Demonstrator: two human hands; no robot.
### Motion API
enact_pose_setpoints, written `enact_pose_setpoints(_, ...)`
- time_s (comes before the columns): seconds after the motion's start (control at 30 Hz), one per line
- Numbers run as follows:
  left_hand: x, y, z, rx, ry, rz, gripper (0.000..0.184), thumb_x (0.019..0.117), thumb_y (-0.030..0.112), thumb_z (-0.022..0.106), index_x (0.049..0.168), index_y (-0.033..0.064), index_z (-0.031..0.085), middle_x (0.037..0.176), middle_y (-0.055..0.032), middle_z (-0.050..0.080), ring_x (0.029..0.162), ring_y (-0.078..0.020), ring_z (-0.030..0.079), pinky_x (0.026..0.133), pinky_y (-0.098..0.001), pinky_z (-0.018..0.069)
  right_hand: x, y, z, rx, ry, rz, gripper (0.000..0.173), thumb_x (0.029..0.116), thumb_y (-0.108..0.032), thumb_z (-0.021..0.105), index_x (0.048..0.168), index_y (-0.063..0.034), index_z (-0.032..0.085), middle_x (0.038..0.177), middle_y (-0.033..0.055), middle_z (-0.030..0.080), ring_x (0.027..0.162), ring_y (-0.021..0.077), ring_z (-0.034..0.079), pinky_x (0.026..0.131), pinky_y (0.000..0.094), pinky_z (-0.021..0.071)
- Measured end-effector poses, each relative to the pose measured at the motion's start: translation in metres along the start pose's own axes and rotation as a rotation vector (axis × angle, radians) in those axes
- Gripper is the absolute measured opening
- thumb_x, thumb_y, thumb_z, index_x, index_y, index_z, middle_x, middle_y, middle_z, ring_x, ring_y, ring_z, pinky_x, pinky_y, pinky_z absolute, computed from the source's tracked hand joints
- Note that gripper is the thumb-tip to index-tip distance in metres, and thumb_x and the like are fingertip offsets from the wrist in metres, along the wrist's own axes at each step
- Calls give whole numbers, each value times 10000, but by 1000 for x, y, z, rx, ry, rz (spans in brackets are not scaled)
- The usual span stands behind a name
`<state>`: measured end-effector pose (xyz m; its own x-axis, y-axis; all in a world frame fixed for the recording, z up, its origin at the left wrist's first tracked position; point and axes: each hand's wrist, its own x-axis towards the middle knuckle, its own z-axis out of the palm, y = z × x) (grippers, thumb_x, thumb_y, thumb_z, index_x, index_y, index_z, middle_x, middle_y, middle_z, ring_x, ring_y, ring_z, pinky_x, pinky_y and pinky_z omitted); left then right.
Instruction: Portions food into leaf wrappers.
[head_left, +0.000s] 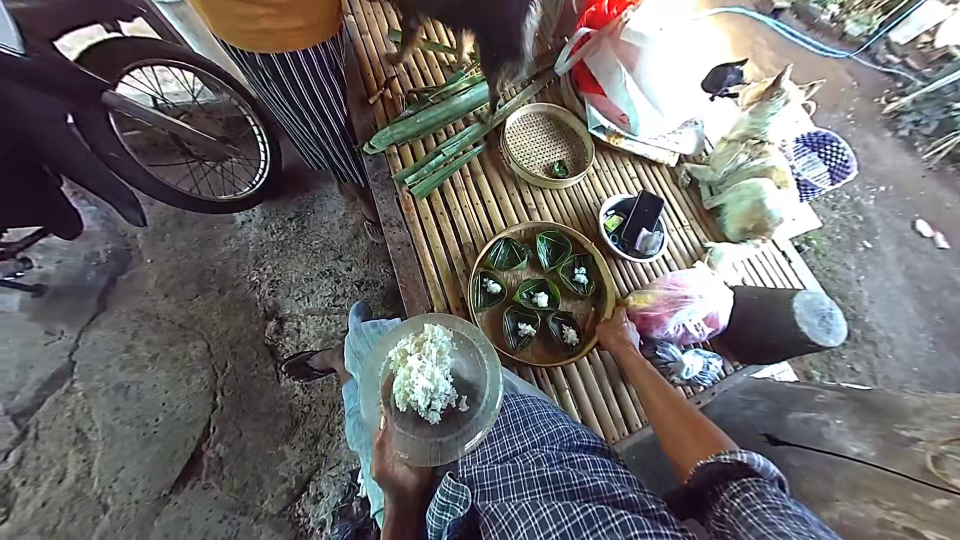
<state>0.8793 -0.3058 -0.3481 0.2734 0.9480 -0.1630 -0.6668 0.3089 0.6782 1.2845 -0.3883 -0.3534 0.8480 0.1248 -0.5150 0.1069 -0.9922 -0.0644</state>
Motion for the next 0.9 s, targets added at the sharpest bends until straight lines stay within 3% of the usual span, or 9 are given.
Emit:
enact_pose_setpoints(0.13,-1,1,8,-56,78,-34,478,1046,375,405,1439,129,523,1336,-60,657,1221,-167,635,1032,-412,536,-7,5,8,76,-6,39,589,1007,-254,554,1538,-78,372,1276,238,659,1174,383,666,972,563,538)
enact_pose_setpoints(0.33,5,3,6,-84,-3,-39,544,1055,420,418,1521,142,444,1428,-67,598,1302,-176,581,1088,-422,493,-21,16,27,381,-69,83,595,1010,-226,566,1516,-16,334,1314,310,590,1059,411,711,852,580,610)
enact_pose_setpoints(0.4,4,4,12,-87,59,-46,482,1034,410,483,1431,147,552,1336,-56,666,1232,-169,634,1043,-414,532,-27,17,30,527,-129,136,582,1028,-187,544,1530,-22,301,1350,319,551,1062,416,706,834,584,616)
enact_pose_setpoints(0.43,4,5,14,-85,96,-47,441,1018,396,509,1369,142,593,1275,-54,698,1184,-167,663,1011,-411,554,-28,20,31,589,-158,159,559,1046,-193,516,1533,-37,289,1317,310,568,997,401,727,790,569,631)
enact_pose_setpoints(0.53,11,9,17,-17,43,-53,485,1030,392,480,1435,134,551,1340,-38,664,1236,-143,628,1048,-382,529,-25,28,21,594,-217,145,544,1091,-340,458,1522,-55,290,1143,292,647,796,364,748,690,515,637)
enact_pose_setpoints(0.6,17,11,16,43,2,-75,519,1035,441,476,1454,139,527,1353,-18,651,1234,-133,620,1046,-382,524,-30,30,0,363,-98,-12,606,1067,-416,474,1530,-47,348,1143,263,683,879,362,744,772,548,621)
enact_pose_setpoints(0.7,24,14,31,108,75,-112,466,1012,455,498,1350,147,588,1204,10,712,1098,-114,679,952,-377,577,-47,16,-41,135,126,-327,517,1054,-321,503,1468,-11,486,1249,290,650,1135,470,642,974,680,477)
enact_pose_setpoints(0.8,38,5,44,72,44,-115,428,1024,401,427,1339,152,575,1195,-3,708,1087,-138,681,942,-411,578,-79,-17,-76,155,302,-734,312,1037,-145,533,1282,32,611,1096,254,685,994,419,683,893,626,532)
enact_pose_setpoints(0.9,53,-8,43,10,-93,-139,571,1019,456,436,1501,152,468,1359,-61,626,1187,-189,631,1001,-438,540,-112,-57,-89,240,405,-1147,219,1003,-111,568,1149,-10,697,1093,164,689,938,270,685,828,466,584)
